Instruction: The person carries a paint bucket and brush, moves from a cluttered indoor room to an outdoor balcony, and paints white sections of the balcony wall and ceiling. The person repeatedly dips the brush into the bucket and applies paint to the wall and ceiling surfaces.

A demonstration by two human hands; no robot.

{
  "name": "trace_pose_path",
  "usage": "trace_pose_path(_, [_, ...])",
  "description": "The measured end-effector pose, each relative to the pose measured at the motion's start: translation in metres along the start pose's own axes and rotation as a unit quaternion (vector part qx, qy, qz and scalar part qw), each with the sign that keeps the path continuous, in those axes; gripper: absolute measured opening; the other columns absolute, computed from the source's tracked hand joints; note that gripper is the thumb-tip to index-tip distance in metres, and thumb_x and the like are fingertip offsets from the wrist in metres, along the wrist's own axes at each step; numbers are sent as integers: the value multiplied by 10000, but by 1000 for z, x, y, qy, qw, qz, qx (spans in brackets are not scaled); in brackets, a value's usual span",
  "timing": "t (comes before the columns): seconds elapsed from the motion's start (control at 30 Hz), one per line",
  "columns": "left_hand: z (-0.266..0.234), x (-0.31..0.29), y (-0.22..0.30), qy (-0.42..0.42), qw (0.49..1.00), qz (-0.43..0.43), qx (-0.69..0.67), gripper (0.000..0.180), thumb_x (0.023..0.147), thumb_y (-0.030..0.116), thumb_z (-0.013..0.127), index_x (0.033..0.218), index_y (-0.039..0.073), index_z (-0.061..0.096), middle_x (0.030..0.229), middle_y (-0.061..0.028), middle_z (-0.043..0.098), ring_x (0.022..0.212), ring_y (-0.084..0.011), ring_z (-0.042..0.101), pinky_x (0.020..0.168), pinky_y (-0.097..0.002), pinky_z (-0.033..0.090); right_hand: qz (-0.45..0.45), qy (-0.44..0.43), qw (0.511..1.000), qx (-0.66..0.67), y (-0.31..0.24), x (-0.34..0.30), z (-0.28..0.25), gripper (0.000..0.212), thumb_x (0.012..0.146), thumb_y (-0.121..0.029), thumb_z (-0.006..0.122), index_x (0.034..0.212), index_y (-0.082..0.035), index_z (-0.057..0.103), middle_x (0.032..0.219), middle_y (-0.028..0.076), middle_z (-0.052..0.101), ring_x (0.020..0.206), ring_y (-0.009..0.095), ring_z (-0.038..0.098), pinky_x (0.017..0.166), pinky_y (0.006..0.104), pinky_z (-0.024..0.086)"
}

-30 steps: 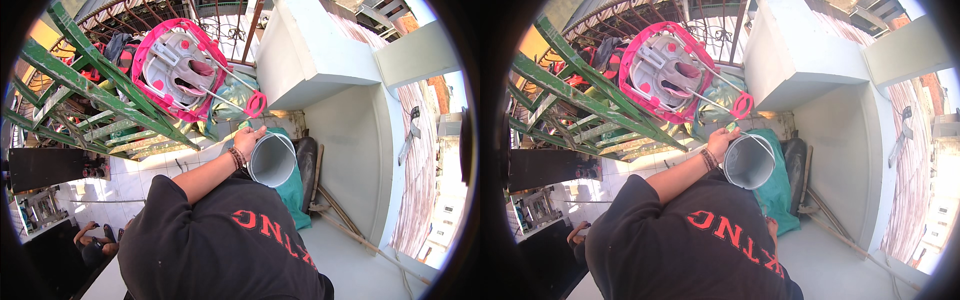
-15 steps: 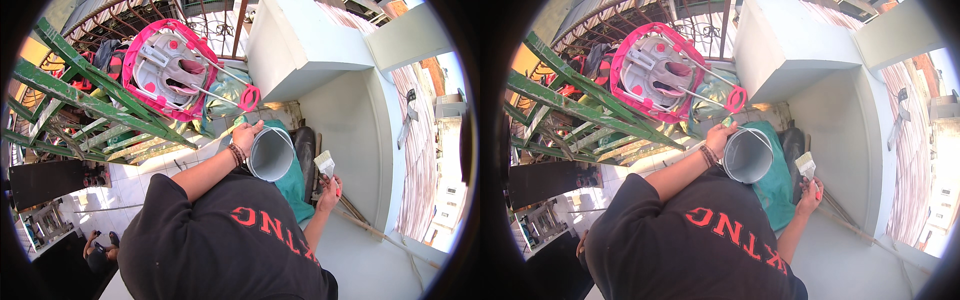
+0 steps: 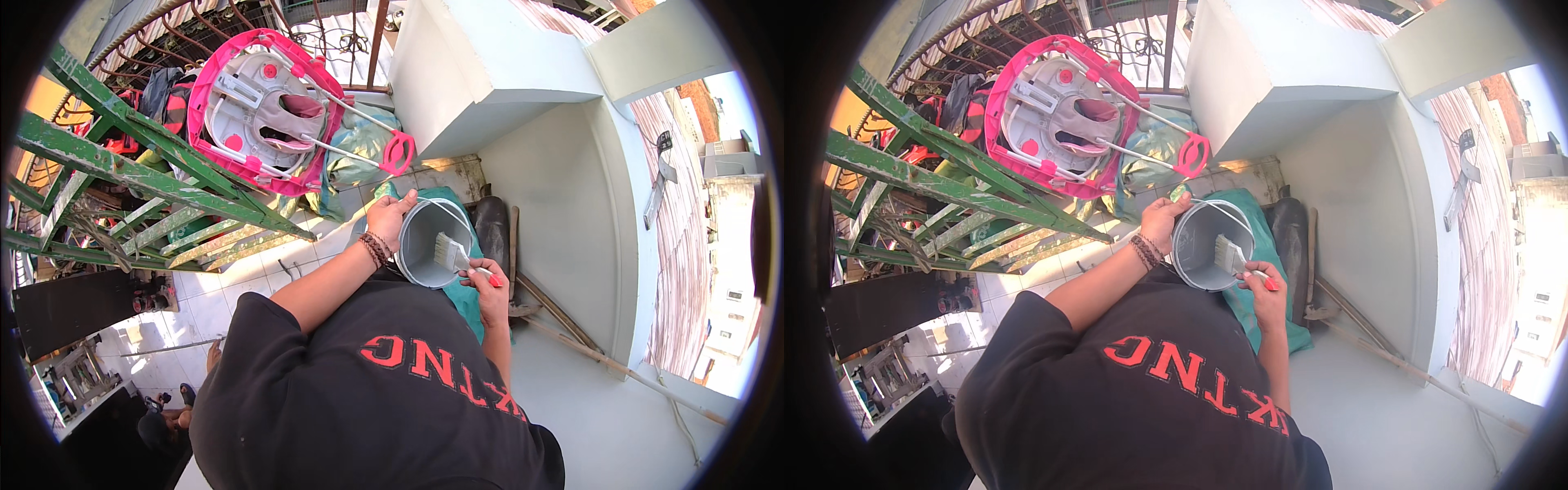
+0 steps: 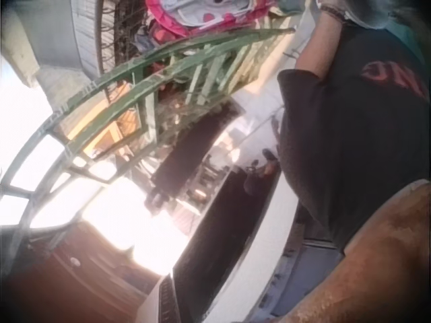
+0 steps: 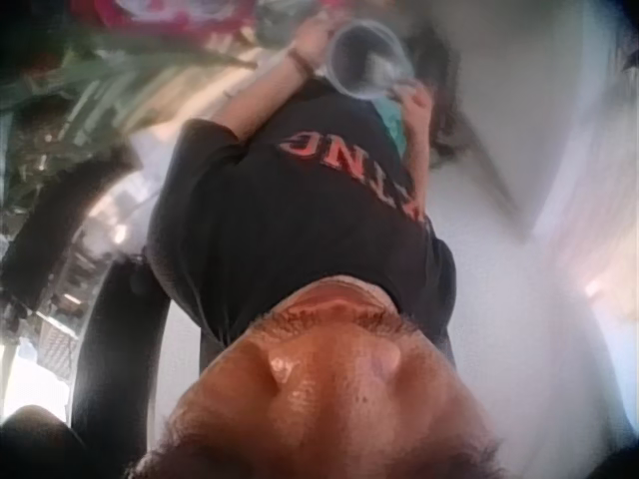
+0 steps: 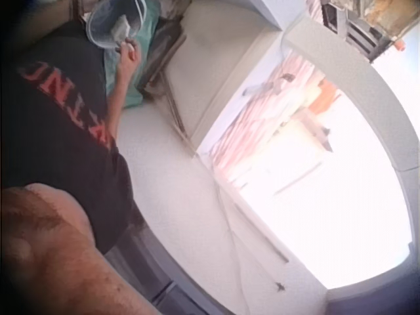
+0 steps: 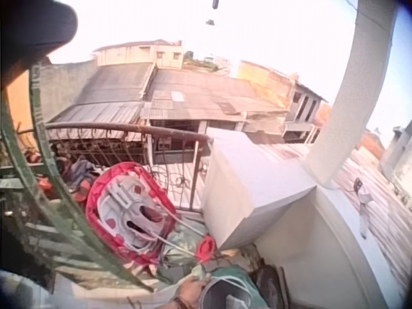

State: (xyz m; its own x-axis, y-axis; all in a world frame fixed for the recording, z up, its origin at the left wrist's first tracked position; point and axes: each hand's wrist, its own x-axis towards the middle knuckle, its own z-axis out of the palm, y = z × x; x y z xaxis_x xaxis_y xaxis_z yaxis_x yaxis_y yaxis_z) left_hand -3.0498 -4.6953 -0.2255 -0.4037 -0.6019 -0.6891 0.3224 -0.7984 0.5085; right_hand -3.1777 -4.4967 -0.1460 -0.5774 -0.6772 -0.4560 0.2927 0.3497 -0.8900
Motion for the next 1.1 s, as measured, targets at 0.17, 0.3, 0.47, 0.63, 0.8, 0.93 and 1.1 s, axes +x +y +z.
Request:
trace_pose_path(0.17, [-3, -1, 9, 1, 999, 19, 30, 292, 878, 220, 723, 851, 39, 496, 851, -124, 675, 730, -157, 644, 665, -308, 540, -7, -29, 990, -135, 7, 8, 7, 180, 830, -75, 645, 1004, -30, 660, 857, 28, 643, 769, 100, 574, 724, 249, 462])
trace_pose_path(0.3, [3, -10, 17, -12, 995, 41, 87, 336, 878, 296, 722, 867, 43, 501, 862, -113, 682, 729, -147, 638, 670, -286, 517, -22, -45, 984, -170, 11, 9, 12, 183, 827, -116, 658, 997, -53, 674, 826, 6, 631, 764, 84, 549, 721, 249, 450])
trace_pose_path(0.47, [0, 1, 10, -26, 986, 47, 155, 361, 884, 335, 708, 883, 43, 497, 921, -132, 695, 780, -160, 657, 708, -293, 528, 5, -61, 985, -160, 16, 6, 17, 171, 839, -120, 649, 996, -56, 668, 808, 8, 615, 741, 85, 528, 684, 264, 450])
trace_pose_path(0.63, [17, -5, 8, -32, 987, 30, 154, 347, 881, 304, 716, 861, 34, 499, 908, -126, 677, 798, -169, 652, 731, -310, 540, -84, -15, 982, -171, 34, 0, 17, 154, 858, -136, 636, 996, -72, 662, 662, 1, 560, 605, 79, 492, 575, 253, 418])
trace_pose_path(0.8, [25, 3, 3, -42, 988, 30, 149, 360, 868, 286, 734, 846, 10, 504, 875, -132, 669, 764, -180, 649, 709, -307, 543, -42, -1, 993, -110, 37, -8, 6, 147, 868, -124, 632, 999, -66, 663, 640, -2, 553, 587, 70, 490, 555, 259, 418])
trace_pose_path(0.93, [36, 4, 6, -33, 987, 29, 152, 356, 878, 274, 721, 893, -15, 512, 891, -143, 675, 769, -193, 654, 708, -322, 546, 11, 23, 996, -89, 21, -15, 0, 141, 860, -107, 641, 978, -30, 655, 816, -20, 617, 716, 50, 516, 660, 217, 426])
trace_pose_path(1.1, [41, 3, 6, -36, 989, 38, 137, 348, 886, 260, 711, 873, -7, 489, 881, -153, 683, 761, -194, 658, 691, -324, 547, -37, 48, 995, -78, 24, -14, -5, 150, 873, -108, 639, 995, -21, 650, 905, 3, 649, 813, 72, 562, 745, 235, 458])
